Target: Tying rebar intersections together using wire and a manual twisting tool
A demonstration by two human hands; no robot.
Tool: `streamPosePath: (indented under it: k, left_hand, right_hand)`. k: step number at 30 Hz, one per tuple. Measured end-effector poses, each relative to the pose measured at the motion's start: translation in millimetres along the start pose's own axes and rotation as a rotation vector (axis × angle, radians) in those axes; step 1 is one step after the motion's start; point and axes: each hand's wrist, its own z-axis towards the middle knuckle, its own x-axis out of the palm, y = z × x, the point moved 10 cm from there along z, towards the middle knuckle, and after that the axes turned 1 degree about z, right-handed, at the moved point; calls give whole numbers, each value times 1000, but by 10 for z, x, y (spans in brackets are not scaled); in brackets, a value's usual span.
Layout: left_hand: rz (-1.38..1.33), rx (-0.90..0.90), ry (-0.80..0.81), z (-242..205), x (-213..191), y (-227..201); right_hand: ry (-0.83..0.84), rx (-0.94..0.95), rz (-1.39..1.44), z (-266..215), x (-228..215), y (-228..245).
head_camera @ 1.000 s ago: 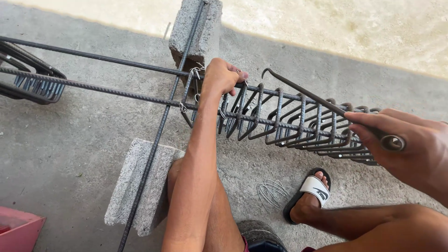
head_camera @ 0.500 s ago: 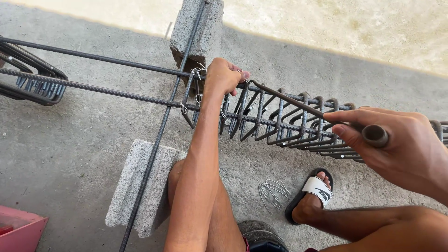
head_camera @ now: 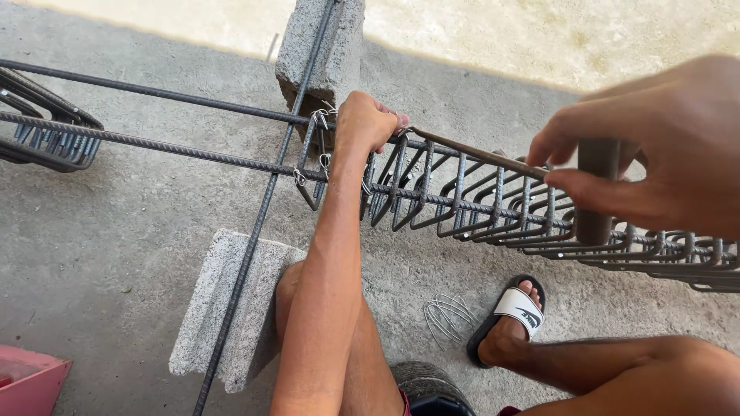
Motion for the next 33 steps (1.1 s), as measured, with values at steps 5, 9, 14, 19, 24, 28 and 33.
streamPosePath:
  k: [5,9,14,19,24,28,33]
  left_hand:
    - [-1,5,-7,10,-9,-8]
    - [-6,16,0,39,7,-5]
    - [43,19,-17,65,5,-2]
    - [73,32,-22,85,2,-32]
    - [1,-20,33,-12,11,-74]
    - [-7,-29,63,-26,58,-67]
    - [-5,19,41,33,70,-49]
  right_hand:
    - [-350,-338,55,24,-441,263]
    - [-124,-148,-205,180,-247,186]
    - [87,-23,-368,199,-90,97]
    - [146,-58,-386,195,13,89]
    - [-21,-118,-341,212,-278,216]
    - [-253,-329,-68,301,-633,421]
    - [-261,-392,1,543,-718,438]
